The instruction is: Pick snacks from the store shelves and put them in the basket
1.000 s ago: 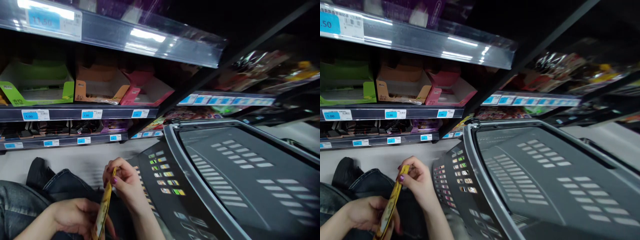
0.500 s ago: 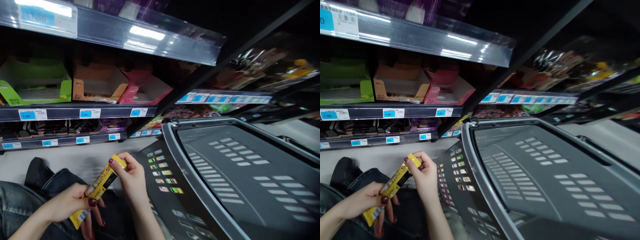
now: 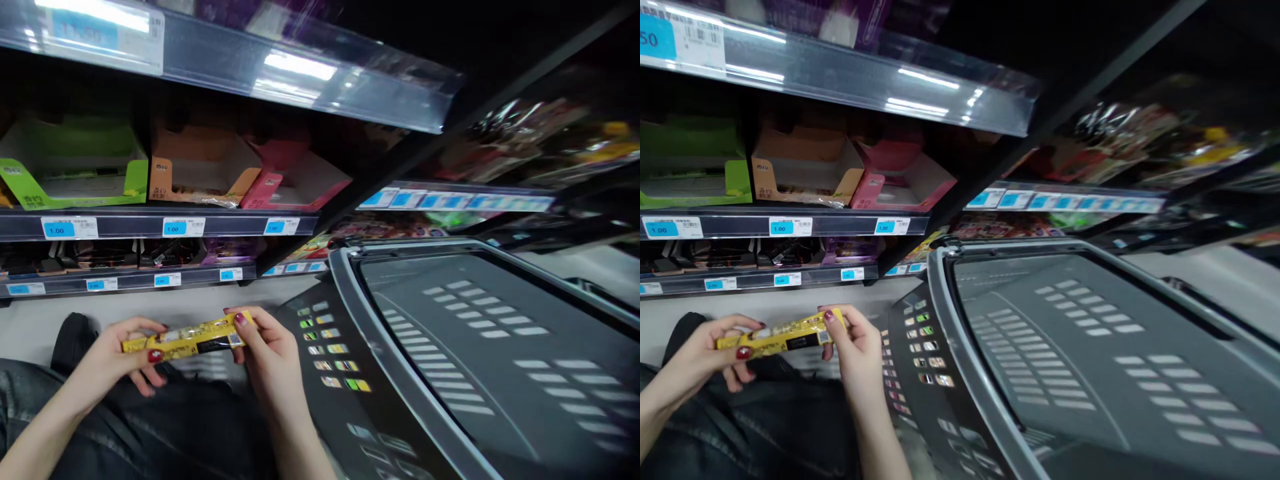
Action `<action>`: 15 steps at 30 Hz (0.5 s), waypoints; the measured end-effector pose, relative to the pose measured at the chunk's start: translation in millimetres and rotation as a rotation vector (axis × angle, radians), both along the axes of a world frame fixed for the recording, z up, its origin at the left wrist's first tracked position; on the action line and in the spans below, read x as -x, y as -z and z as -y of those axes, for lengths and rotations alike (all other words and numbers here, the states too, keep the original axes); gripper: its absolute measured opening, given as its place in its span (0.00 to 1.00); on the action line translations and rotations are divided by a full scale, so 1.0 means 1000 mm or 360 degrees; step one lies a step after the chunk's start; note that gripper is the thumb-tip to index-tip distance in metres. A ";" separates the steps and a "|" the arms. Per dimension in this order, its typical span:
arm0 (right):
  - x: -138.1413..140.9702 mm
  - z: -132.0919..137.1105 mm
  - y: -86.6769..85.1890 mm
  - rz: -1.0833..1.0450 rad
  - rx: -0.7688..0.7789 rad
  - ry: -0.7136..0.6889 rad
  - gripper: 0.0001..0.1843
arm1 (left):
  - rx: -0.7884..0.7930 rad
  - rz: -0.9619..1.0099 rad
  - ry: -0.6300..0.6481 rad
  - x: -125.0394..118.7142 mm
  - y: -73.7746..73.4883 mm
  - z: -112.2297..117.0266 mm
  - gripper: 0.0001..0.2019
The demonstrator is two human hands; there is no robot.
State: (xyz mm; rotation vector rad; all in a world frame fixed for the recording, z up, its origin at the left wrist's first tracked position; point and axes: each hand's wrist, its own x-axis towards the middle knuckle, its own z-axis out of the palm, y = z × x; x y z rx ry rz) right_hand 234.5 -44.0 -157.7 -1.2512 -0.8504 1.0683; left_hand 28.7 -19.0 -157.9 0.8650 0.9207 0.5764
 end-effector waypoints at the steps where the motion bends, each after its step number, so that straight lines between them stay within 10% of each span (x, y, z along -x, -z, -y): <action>1: 0.000 0.000 0.001 -0.0013 -0.0035 -0.0018 0.12 | -0.0038 -0.0060 -0.0133 0.003 -0.004 -0.002 0.20; 15: 0.015 0.010 -0.011 -0.0148 -0.0126 -0.0166 0.07 | -0.0340 0.0128 -0.1027 0.006 -0.018 0.006 0.13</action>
